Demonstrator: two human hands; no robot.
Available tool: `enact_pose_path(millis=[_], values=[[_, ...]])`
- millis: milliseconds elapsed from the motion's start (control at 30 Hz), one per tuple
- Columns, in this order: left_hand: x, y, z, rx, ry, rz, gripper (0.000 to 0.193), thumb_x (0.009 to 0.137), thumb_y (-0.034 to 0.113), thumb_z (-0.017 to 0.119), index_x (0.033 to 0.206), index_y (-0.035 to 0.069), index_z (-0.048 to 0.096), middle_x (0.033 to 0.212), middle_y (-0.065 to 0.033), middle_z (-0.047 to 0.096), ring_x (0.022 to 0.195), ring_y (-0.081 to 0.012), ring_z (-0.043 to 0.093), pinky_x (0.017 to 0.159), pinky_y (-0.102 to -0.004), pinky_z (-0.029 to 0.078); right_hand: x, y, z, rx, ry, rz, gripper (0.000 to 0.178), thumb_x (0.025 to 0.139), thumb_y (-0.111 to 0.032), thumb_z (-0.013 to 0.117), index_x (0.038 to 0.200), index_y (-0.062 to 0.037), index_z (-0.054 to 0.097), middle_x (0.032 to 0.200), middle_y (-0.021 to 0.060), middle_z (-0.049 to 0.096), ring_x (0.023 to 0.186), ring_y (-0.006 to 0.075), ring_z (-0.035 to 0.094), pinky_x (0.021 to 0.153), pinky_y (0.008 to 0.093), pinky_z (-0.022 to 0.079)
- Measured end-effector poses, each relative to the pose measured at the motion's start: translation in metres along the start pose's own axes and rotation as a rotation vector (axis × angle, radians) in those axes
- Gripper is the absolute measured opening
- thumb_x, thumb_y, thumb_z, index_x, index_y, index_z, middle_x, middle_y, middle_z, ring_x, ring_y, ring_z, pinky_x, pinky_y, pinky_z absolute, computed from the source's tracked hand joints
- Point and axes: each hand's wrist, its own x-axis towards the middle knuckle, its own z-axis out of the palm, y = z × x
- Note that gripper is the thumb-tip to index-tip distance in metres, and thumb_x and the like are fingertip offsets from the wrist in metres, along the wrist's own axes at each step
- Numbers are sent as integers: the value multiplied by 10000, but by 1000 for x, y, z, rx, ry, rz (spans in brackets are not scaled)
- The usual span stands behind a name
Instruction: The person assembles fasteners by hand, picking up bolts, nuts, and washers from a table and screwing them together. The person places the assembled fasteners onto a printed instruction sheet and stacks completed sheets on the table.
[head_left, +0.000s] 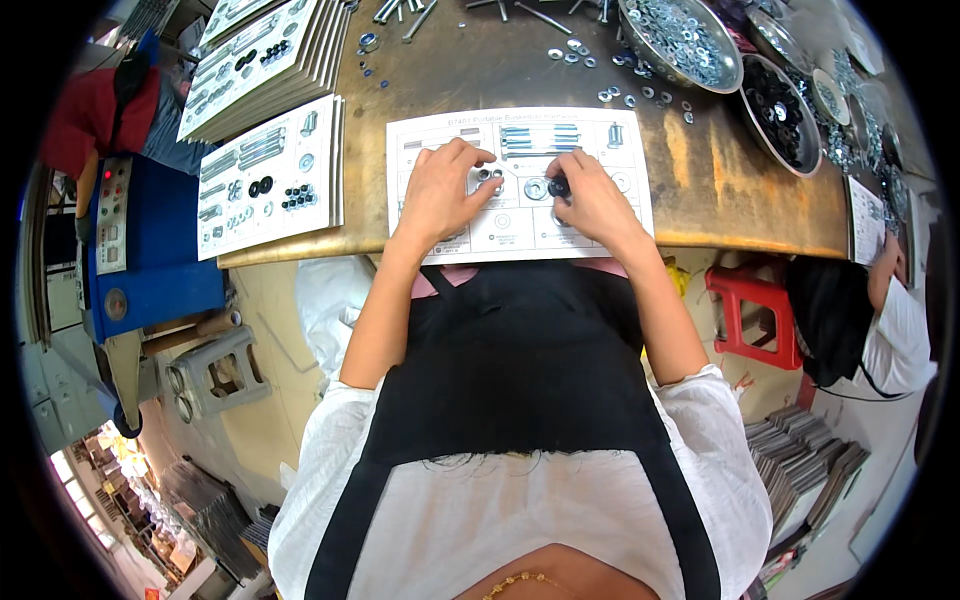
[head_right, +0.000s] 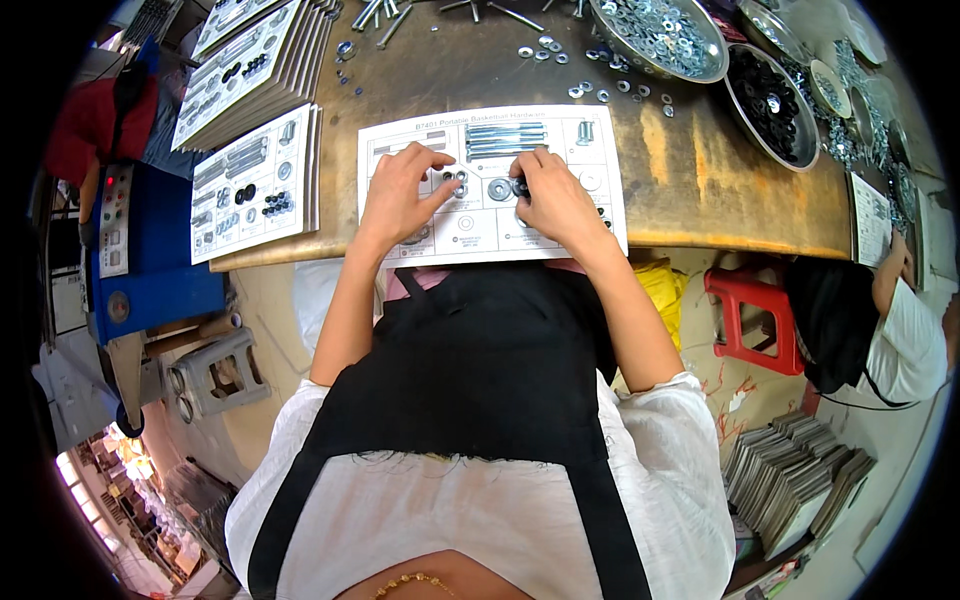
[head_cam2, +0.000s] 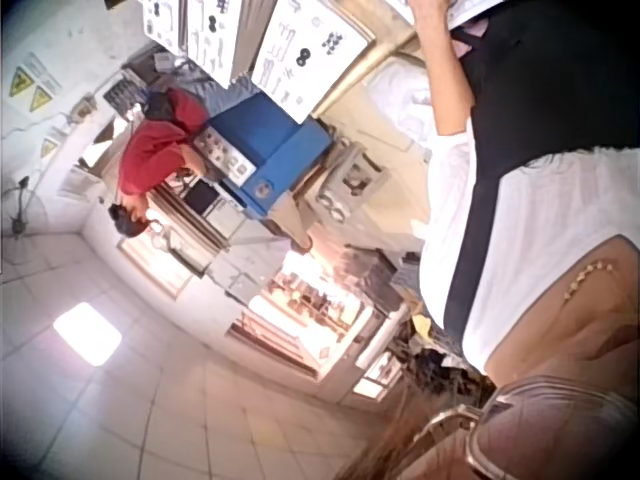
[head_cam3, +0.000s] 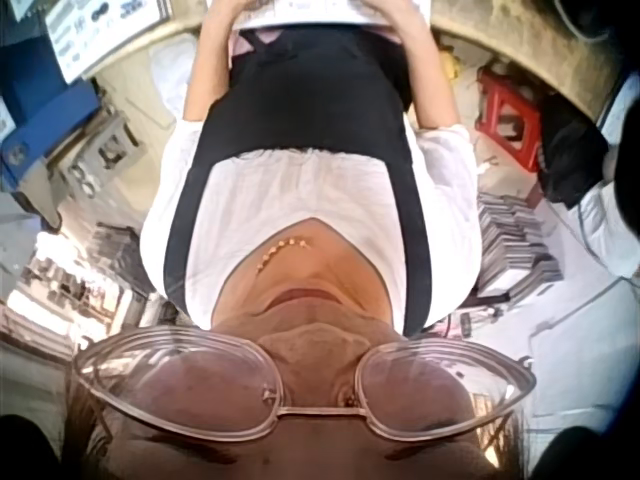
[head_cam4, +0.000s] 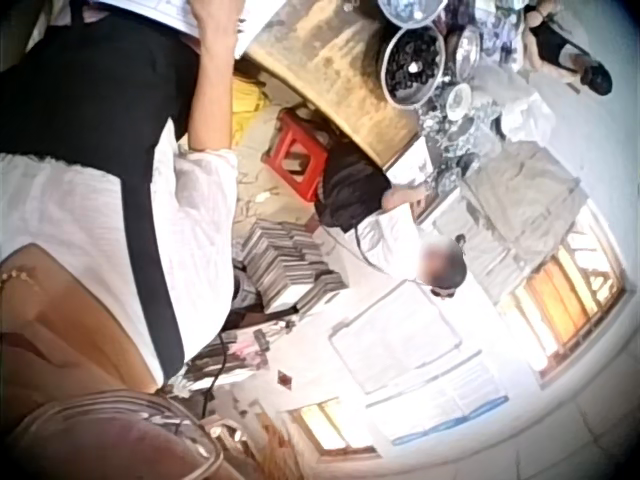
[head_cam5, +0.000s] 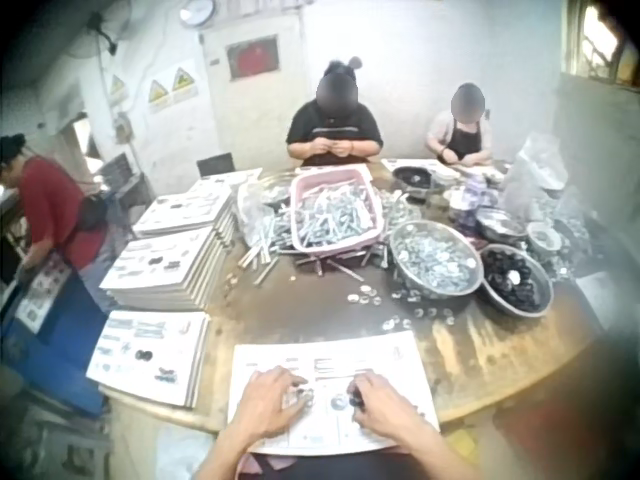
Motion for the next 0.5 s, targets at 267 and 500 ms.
enact_pose_path(millis=[267,500], values=[[-9,6,1,-108,-51,-41,199,854,223,694,1004,93,691,931,-43,629,787,-187,585,786,-331,385,0,2,-7,126,-3,37,315,770,-63,665,1073,-39,584,1044,150,590,983,316,609,864,397,498],[26,-19,-7,-120,-10,1,198,875,241,672,1012,99,686,957,-59,632,848,-230,613,816,-359,432,-17,41,-40,323,394,156,222,867,-1,611,1083,-47,626,1053,117,623,893,223,660,774,315,533]])
